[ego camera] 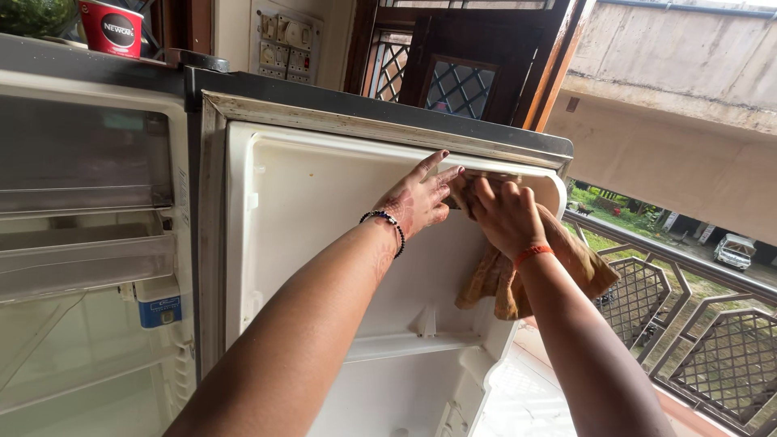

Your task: The person wipes the inside of an open refrigerator door with a cloth, then removes a transparent plastic shelf and wipes it thoroughly on both sides. The person continues to wipe the door interior and the shelf repeatedly.

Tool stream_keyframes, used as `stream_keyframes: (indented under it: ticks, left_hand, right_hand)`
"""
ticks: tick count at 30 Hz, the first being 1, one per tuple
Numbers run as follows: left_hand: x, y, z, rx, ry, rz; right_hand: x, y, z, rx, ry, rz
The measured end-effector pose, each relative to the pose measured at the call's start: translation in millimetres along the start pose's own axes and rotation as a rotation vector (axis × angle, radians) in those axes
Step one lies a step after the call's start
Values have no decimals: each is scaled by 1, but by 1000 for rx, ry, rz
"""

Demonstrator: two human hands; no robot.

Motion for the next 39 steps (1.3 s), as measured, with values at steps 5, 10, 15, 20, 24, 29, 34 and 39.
stream_keyframes:
  ticks: [5, 10, 15, 20, 24, 29, 34, 39]
  left_hand:
    - [14, -13, 2, 61, 105, 100]
    - [11, -4, 6, 56, 118, 70]
    - [20, 3, 15, -28, 109, -42]
    - [33, -21, 19, -14, 202, -52]
    - [79, -68, 86, 64, 201, 261]
    - [107, -103, 154, -159, 86, 420]
    - [116, -104, 189, -135, 82, 330]
    - [116, -100, 211, -121, 29, 240]
  right_hand:
    - [-1, -7, 27, -23, -318, 8]
    - [-17, -18, 19, -328, -480, -183]
    - [-43, -16, 31, -598, -454, -299]
    - [-52, 7, 56, -614, -490, -407]
    - [-72, 17, 80, -724, -505, -540]
    - [-125, 11, 119, -759, -576, -642]
    - [-192, 24, 165, -937, -690, -844]
    - [-216, 60, 155, -1004, -848, -900]
Point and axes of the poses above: each hand's wrist, its own z-axis away from the middle knuckle, its own y-axis out of the back of the hand, x = y × z, the point moved 1 cm from there along -z, towards the middle knuckle, and after that the axes turned 3 degrees about y, right-handed, at the moved point
